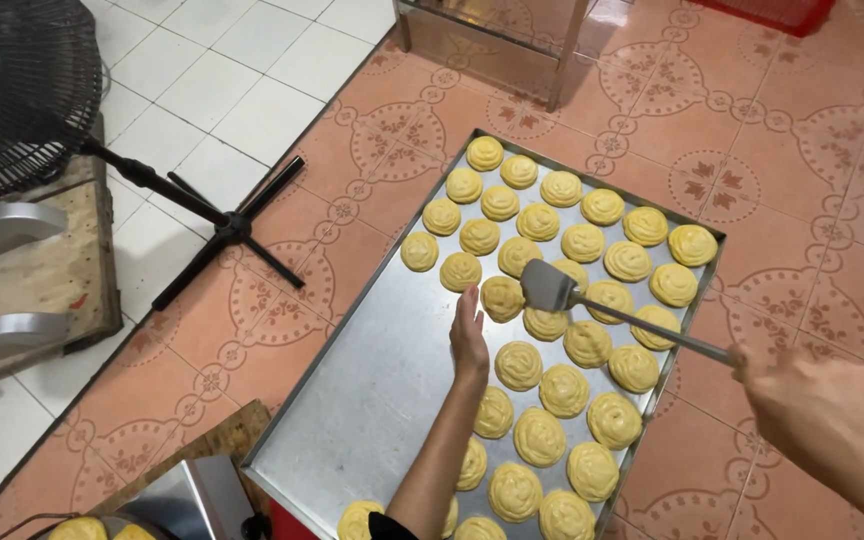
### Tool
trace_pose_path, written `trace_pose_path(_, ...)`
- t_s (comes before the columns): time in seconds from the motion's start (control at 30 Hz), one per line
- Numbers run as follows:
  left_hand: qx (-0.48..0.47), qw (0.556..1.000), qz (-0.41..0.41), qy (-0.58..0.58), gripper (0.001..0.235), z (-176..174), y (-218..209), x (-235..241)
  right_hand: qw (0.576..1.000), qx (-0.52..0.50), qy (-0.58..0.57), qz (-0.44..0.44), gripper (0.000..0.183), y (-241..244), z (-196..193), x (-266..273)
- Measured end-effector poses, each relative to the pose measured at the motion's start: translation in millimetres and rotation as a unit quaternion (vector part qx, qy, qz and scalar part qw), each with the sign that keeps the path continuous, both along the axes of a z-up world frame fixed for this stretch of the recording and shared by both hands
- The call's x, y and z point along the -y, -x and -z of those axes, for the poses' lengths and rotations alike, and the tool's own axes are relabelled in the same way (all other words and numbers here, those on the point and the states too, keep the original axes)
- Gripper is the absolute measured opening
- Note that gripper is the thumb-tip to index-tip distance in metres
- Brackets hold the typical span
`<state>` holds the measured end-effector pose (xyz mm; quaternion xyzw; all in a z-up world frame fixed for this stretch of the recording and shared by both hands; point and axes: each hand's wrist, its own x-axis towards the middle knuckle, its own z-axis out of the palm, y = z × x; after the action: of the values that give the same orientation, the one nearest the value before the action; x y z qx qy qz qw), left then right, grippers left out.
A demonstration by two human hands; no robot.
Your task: Fry small flatbreads on a low griddle and arrange them on storage trays.
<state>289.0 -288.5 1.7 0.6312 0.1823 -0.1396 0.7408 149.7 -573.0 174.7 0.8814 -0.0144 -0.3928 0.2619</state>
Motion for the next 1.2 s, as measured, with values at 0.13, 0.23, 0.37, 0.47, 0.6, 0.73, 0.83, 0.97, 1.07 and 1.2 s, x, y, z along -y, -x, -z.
trace_pose_path(0.13,0.061,0.967,0.126,-0.211,0.071,6,1,8,0.991,0.088,-0.1,0.02,0.029,12,-16,-8)
trace_pose_path(0.23,0.006,0.993,-0.095,0.076,0.05,8,-15,-8,0.981,0.18,-0.062,-0.018,0.024,34,-9,-3)
trace_pose_path(0.37,0.065,0.944,-0.199,0.256,0.031,18,-54,-52,0.993,0.094,-0.056,0.04,0.029,21,-5,-2)
trace_pose_path(0.47,0.102,0.989,-0.107,-0.003,0.041,-16,-76,-61,0.987,0.012,-0.123,0.102,0.028,8,-5,-22)
trace_pose_path(0.6,0.278,0.88,0.153,-0.353,0.029,2,-103,-57,0.958,0.113,-0.251,0.079,0.042,-24,11,-56)
trace_pose_path(0.73,0.29,0.854,0.136,-0.411,0.027,30,-133,-69,0.973,0.071,-0.2,0.087,0.038,-32,-56,-67)
trace_pose_path(0.83,0.069,0.973,-0.026,0.218,0.034,18,-153,-104,0.984,0.161,-0.071,-0.026,0.052,-26,-60,-48)
trace_pose_path(0.97,0.106,0.981,-0.049,0.156,0.032,-13,-172,-137,0.984,0.088,-0.12,0.094,0.033,-53,-49,-63)
trace_pose_path(1.07,0.153,0.972,0.051,-0.172,0.023,-11,-181,-135,0.953,0.118,-0.254,0.119,0.025,-78,-11,-88)
trace_pose_path(1.2,0.384,0.78,0.216,-0.444,0.032,31,-179,-122,0.929,0.236,-0.283,0.023,0.037,-93,15,-105)
